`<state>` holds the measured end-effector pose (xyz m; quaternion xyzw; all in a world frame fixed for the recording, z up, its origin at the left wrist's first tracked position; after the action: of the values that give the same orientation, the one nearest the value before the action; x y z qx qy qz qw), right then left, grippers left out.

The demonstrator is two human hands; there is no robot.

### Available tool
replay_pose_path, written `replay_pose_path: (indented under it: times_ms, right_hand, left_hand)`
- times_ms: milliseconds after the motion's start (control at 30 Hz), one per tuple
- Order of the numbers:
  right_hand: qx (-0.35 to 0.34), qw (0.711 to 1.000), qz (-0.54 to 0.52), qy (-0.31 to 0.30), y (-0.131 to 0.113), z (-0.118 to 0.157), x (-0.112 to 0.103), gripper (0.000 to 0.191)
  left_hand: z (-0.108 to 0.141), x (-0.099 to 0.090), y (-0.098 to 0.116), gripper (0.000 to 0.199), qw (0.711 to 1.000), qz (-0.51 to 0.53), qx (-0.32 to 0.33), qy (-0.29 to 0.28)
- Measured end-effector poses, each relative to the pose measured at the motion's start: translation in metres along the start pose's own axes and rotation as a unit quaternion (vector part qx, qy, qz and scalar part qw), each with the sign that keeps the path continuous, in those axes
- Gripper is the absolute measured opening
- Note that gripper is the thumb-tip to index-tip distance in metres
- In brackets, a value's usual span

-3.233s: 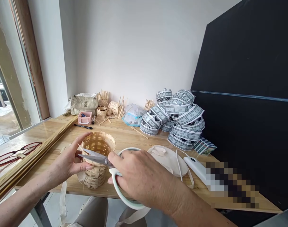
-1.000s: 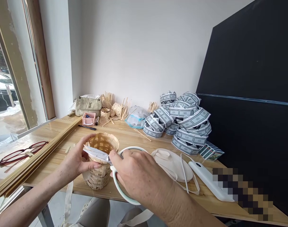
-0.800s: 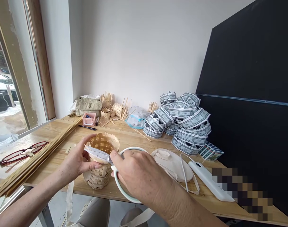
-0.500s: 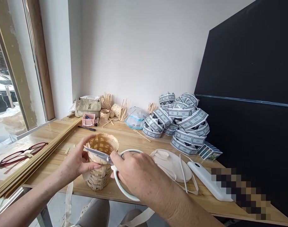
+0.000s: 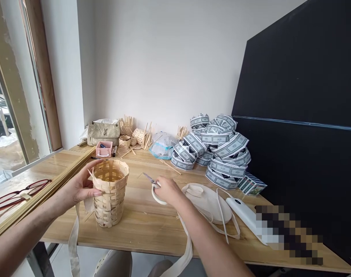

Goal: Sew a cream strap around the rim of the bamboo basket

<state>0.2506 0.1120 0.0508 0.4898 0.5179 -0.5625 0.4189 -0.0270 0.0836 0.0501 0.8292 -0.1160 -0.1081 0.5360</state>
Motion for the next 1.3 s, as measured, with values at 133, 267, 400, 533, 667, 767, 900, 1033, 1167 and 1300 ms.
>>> replay_pose_path:
  times_ms: [133, 267, 400, 533, 667, 767, 900, 1033, 1167, 1300]
  right_hand:
    - [0.005, 0.999, 0.039, -0.033, -0.016, -0.018, 0.029, 0.023]
    - [0.008, 0.997, 0.067, -0.034, -0.025, -0.024, 0.042, 0.024]
    - [0.005, 0.997, 0.072, -0.025, -0.028, -0.02, 0.046, 0.024]
    - [0.023, 0.998, 0.054, 0.006, -0.031, -0.012, 0.038, 0.026]
    - [0.077, 0.994, 0.002, 0.073, -0.032, 0.006, 0.018, 0.019]
    - [0.096, 0.989, -0.055, 0.103, -0.04, 0.041, 0.003, 0.026]
    - [0.005, 0.982, -0.18, 0.056, -0.071, 0.108, -0.005, 0.038]
    - [-0.157, 0.809, -0.54, -0.172, -0.108, 0.153, 0.008, 0.045]
    - [-0.111, 0.715, -0.625, -0.292, -0.116, 0.156, 0.028, 0.031]
    - [-0.121, 0.781, -0.565, -0.237, -0.102, 0.153, 0.024, 0.005]
  left_hand:
    - [-0.007, -0.01, -0.006, 0.097, 1.0, 0.027, 0.013, -0.007]
    - [-0.007, -0.012, -0.011, 0.095, 0.999, 0.043, 0.029, -0.009]
    - [-0.001, -0.011, -0.011, 0.094, 0.999, 0.046, 0.025, 0.0]
    - [0.007, -0.012, -0.005, 0.094, 0.999, 0.025, 0.034, 0.028]
    - [0.022, -0.012, 0.004, 0.069, 0.987, 0.023, 0.057, 0.147]
    - [0.039, -0.009, 0.014, 0.033, 0.946, 0.041, 0.056, 0.316]
    - [0.066, 0.006, 0.032, 0.017, 0.936, 0.079, 0.052, 0.34]
    - [0.088, 0.029, 0.045, 0.013, 0.973, 0.025, 0.079, 0.216]
    - [0.1, 0.04, 0.047, 0.012, 0.98, -0.109, 0.129, 0.109]
    - [0.098, 0.037, 0.041, 0.013, 0.969, -0.208, 0.134, 0.015]
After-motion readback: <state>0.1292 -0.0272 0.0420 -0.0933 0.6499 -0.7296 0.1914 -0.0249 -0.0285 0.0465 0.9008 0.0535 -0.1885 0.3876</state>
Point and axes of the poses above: each hand's wrist, its own z-axis away from the middle knuckle, its own x-axis out of the palm, y = z × x, the point moved 1 cm from there along -z, towards the middle knuckle, and after that the axes turned 10 degrees about x, right-handed, at the moved point
